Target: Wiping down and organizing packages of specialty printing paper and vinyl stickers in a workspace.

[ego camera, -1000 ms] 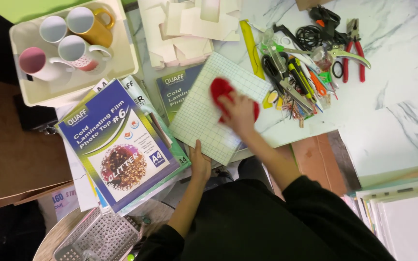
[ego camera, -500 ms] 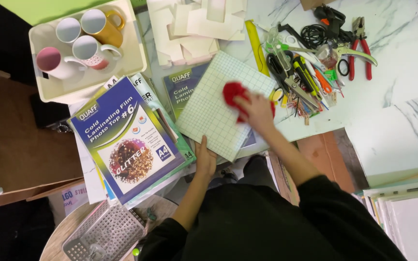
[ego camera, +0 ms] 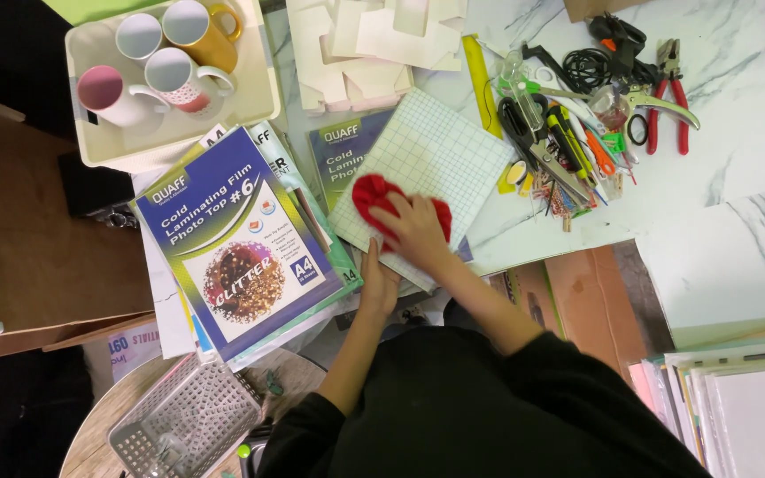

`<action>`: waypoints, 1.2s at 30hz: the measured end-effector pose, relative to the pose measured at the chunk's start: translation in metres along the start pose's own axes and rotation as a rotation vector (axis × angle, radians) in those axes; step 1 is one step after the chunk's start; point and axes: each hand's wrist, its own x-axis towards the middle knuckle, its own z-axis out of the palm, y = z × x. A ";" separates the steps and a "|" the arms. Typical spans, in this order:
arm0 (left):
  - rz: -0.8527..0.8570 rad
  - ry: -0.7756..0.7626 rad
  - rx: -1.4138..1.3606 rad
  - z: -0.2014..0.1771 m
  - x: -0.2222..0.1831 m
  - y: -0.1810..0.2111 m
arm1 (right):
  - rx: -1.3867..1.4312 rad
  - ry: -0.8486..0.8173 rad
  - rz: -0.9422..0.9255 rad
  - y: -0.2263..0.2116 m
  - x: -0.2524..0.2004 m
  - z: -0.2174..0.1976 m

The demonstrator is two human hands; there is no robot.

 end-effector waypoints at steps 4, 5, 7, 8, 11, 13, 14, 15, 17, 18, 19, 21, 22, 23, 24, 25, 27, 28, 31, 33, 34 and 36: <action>-0.006 0.008 0.048 0.018 -0.010 0.001 | 0.047 -0.004 0.044 -0.014 -0.034 -0.029; -0.001 -0.014 0.061 0.020 -0.010 -0.002 | 0.068 -0.016 0.086 -0.014 -0.040 -0.039; 0.003 -0.038 0.077 0.024 -0.012 -0.008 | 0.089 -0.025 0.131 -0.016 -0.047 -0.058; 0.019 -0.016 0.078 0.028 -0.012 -0.012 | 0.124 -0.007 0.189 -0.015 -0.049 -0.067; 0.029 0.003 0.115 0.048 -0.014 -0.015 | 0.190 0.061 0.322 -0.007 -0.051 -0.089; 0.021 0.010 0.153 0.058 -0.020 -0.014 | 0.228 0.104 0.403 -0.002 -0.055 -0.101; 0.146 -0.033 0.290 0.062 -0.021 -0.011 | 0.275 0.152 0.458 0.001 -0.055 -0.104; 0.273 -0.076 0.426 0.066 -0.022 -0.007 | 0.322 0.201 0.512 0.003 -0.054 -0.107; 0.394 -0.115 0.681 0.088 -0.038 0.015 | 0.374 0.247 0.516 0.003 -0.045 -0.116; 0.503 -0.146 0.936 0.098 -0.049 0.025 | 0.423 0.286 0.528 0.002 -0.042 -0.121; 0.510 -0.135 0.933 0.109 -0.060 0.037 | 0.429 0.278 0.519 -0.002 -0.038 -0.128; 0.645 -0.329 1.043 0.130 -0.081 0.062 | 0.605 0.294 0.507 -0.009 -0.026 -0.140; 0.660 -0.308 1.041 0.138 -0.091 0.077 | 0.619 0.281 0.491 -0.013 -0.020 -0.141; 0.604 -0.316 1.183 0.145 -0.102 0.093 | 0.788 0.266 0.538 -0.018 -0.014 -0.143; 0.540 -0.314 1.322 0.152 -0.114 0.108 | 0.959 0.239 0.587 -0.023 -0.008 -0.144; 0.552 -0.284 1.320 0.155 -0.124 0.121 | 0.974 0.216 0.571 -0.026 -0.003 -0.141; 0.952 -0.422 1.651 0.162 -0.143 0.147 | 1.179 0.155 0.619 -0.032 0.008 -0.134; 0.959 -0.388 1.655 0.163 -0.152 0.157 | 1.193 0.129 0.604 -0.033 0.011 -0.123; 1.216 -0.374 1.689 0.164 -0.177 0.183 | 1.362 0.104 0.547 -0.036 0.016 -0.085; 1.370 -0.342 1.729 0.164 -0.190 0.197 | 1.458 0.064 0.485 -0.040 0.018 -0.056; 1.371 -0.314 1.737 0.155 -0.193 0.197 | 1.469 0.043 0.477 -0.042 0.021 -0.043; 1.364 -0.257 1.873 0.140 -0.195 0.198 | 1.481 -0.073 0.514 -0.047 0.027 -0.018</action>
